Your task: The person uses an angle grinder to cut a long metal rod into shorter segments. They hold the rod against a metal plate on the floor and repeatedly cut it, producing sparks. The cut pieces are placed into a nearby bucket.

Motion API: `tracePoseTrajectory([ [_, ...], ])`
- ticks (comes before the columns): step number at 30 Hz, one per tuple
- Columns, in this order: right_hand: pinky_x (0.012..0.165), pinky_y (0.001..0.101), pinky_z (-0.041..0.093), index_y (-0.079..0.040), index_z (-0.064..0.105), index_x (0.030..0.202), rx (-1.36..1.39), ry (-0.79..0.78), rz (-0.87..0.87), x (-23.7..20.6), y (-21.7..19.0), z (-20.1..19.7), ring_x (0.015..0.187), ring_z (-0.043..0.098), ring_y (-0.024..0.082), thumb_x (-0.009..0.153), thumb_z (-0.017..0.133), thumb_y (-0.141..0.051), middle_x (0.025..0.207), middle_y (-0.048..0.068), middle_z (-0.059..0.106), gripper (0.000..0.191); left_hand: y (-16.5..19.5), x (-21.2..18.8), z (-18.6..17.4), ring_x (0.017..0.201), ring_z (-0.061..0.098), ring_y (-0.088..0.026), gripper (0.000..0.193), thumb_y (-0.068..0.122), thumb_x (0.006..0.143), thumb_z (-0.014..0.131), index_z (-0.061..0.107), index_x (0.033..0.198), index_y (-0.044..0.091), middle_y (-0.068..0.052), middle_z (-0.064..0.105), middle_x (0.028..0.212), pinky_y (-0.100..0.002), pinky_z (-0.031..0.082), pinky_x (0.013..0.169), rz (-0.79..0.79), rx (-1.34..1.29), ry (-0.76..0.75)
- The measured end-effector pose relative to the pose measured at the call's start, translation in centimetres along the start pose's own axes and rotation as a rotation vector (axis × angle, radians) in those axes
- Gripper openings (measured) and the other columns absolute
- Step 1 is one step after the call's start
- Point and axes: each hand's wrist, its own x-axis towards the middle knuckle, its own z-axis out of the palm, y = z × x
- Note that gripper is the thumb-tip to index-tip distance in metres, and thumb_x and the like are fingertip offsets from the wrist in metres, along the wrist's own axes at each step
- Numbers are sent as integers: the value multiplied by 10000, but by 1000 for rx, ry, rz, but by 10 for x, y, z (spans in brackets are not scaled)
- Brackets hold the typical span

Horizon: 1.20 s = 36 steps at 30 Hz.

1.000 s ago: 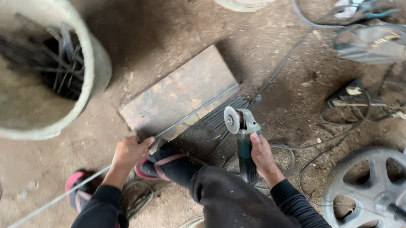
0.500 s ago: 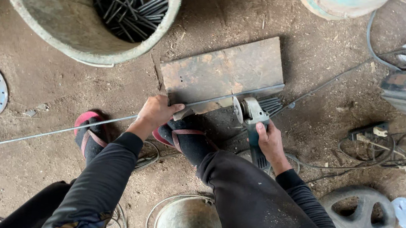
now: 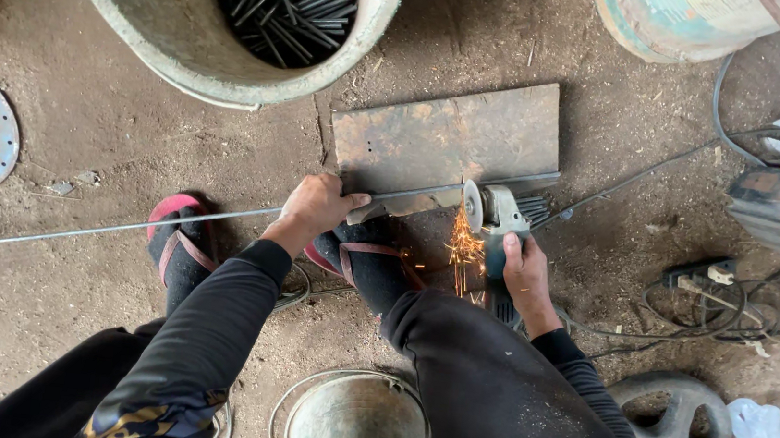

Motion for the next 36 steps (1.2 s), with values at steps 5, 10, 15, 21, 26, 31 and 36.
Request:
tracePoseTrajectory([
  [5, 872, 368, 508, 40, 641, 1229, 37, -31, 10, 2, -8, 0, 941, 658, 238, 1050, 522, -428, 1041, 182, 725, 515, -2, -3, -1, 955, 722, -406, 672, 645, 871, 689, 739, 920, -23, -253, 738, 927, -474, 557, 878, 27, -20, 44],
  [10, 888, 363, 500, 44, 633, 1242, 49, -46, 19, 2, -11, 1, 973, 641, 235, 1058, 514, -435, 1063, 184, 713, 527, -2, -5, -4, 988, 740, -377, 696, 666, 902, 638, 765, 903, -18, -232, 757, 947, -473, 561, 912, -13, -2, -45],
  [15, 883, 363, 496, 57, 641, 1229, -20, -30, 8, 4, -16, 1, 955, 651, 239, 1069, 500, -439, 1026, 154, 706, 540, -3, -6, -5, 1003, 724, -383, 702, 676, 892, 642, 740, 959, -15, -226, 747, 955, -478, 556, 908, -11, 1, -23],
  [21, 886, 363, 489, 70, 620, 1247, 112, -54, -23, 5, -29, 4, 980, 630, 254, 1085, 489, -451, 1056, 142, 699, 562, -5, -7, -6, 1022, 722, -390, 700, 671, 892, 638, 745, 981, -15, -235, 750, 985, -478, 554, 924, -12, -19, -21],
  [26, 834, 380, 512, 53, 628, 1218, 96, -63, 103, 9, -29, 4, 892, 655, 267, 1060, 482, -451, 1005, 151, 697, 548, -5, -9, -7, 1042, 699, -408, 702, 670, 883, 650, 728, 1012, -15, -242, 733, 1012, -487, 542, 922, -8, -13, 8],
  [31, 883, 355, 497, 63, 632, 1226, 72, -46, 56, 11, -27, 6, 962, 636, 235, 1071, 485, -449, 1060, 149, 699, 555, -6, -11, -6, 1049, 712, -414, 699, 663, 898, 641, 729, 1030, -18, -257, 739, 1029, -489, 548, 937, 9, -17, 12],
  [36, 911, 359, 488, 71, 626, 1253, 107, -53, 36, 11, -30, 5, 998, 632, 230, 1066, 489, -450, 1087, 154, 706, 570, -4, -11, -6, 1049, 695, -431, 683, 655, 904, 639, 716, 1052, -7, -261, 728, 1040, -505, 539, 923, 8, -11, 40],
])
